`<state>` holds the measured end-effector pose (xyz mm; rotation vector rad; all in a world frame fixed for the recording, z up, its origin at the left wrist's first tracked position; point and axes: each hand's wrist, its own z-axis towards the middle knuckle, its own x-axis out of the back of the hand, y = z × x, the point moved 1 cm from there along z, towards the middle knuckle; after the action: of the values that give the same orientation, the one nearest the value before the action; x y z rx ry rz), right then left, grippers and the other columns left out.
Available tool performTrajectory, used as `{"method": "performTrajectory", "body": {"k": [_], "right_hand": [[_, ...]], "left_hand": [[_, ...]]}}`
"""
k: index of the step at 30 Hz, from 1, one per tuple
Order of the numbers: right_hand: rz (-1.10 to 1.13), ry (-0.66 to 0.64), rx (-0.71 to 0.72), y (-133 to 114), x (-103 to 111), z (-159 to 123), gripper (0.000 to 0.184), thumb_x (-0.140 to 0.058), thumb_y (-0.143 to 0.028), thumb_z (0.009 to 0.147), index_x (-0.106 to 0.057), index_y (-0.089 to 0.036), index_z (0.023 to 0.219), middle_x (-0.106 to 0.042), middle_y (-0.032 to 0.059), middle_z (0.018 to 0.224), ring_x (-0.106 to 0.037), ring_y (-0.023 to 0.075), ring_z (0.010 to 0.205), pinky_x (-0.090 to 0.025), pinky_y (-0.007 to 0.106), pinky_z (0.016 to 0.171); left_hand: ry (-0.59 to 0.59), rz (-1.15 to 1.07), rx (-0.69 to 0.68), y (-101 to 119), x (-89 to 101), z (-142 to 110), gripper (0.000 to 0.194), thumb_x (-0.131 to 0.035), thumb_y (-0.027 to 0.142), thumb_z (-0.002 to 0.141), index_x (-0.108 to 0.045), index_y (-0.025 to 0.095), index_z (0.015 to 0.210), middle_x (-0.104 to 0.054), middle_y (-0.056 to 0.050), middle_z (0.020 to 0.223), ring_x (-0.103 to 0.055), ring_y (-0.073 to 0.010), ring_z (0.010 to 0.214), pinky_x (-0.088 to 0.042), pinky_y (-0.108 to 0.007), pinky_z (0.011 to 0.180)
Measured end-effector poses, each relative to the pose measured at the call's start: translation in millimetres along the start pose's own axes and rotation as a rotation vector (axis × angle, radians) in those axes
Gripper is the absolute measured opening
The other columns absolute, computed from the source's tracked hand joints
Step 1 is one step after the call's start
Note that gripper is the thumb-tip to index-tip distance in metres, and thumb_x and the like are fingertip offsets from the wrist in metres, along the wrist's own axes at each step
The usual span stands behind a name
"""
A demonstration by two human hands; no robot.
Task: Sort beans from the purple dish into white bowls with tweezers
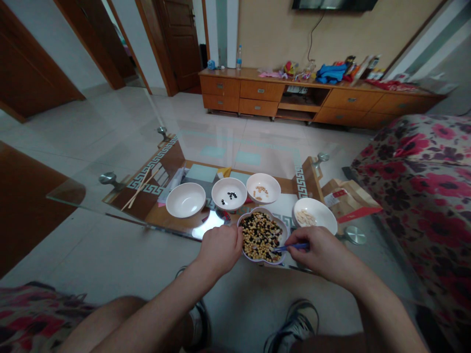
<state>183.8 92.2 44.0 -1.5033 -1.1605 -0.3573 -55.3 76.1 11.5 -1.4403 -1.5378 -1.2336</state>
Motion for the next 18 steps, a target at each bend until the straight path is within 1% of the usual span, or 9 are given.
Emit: {"method": "performTrajectory", "body": {"k": [6,10,14,18], "right_hand": [[-0.009,0.021,0.019,-5.2,2.6,-0.8,0.022,-0.059,-0.024,0.081,-0.08,-0.021,0.08,-0.076,0.0027,0.073,-0.064,0.0162,0.062,-0.046,0.026,0.059],[-0.009,0.088,0.027,-5.6,8.3,-1.8,0.024,-0.058,-0.028,0.083,-0.081,-0.021,0.083,-0.078,0.0041,0.077,-0.068,0.0184,0.066,-0.048,0.028,0.061],[-0.018,0.261,0.026,-0.1,19.2,-3.2,0.026,-0.059,-0.035,0.084,-0.081,-0.022,0.086,-0.08,0.0064,0.083,-0.071,0.022,0.073,-0.051,0.031,0.067],[-0.087,0.477,-0.04,11.0,31.9,-7.2,0.03,-0.059,-0.041,0.083,-0.081,-0.022,0.088,-0.08,0.0082,0.084,-0.072,0.0253,0.073,-0.051,0.034,0.065]], "left_hand": [[0.009,0.004,-0.004,0.7,1.4,-0.4,0.055,-0.022,0.039,0.105,-0.073,0.018,0.098,-0.077,-0.013,0.097,-0.074,-0.029,0.087,-0.056,-0.042,0.076],[-0.001,0.002,0.001,0.7,1.4,-0.1,0.056,-0.021,0.039,0.105,-0.072,0.017,0.099,-0.077,-0.015,0.099,-0.074,-0.0282,0.088,-0.055,-0.04,0.077],[-0.008,-0.003,0.004,0.7,1.7,-0.3,0.057,-0.021,0.039,0.105,-0.073,0.017,0.099,-0.077,-0.014,0.098,-0.074,-0.028,0.088,-0.055,-0.04,0.077],[-0.008,-0.009,-0.001,0.6,2.0,-0.3,0.056,-0.021,0.039,0.105,-0.073,0.017,0.099,-0.077,-0.014,0.097,-0.074,-0.028,0.088,-0.055,-0.04,0.078]]}}
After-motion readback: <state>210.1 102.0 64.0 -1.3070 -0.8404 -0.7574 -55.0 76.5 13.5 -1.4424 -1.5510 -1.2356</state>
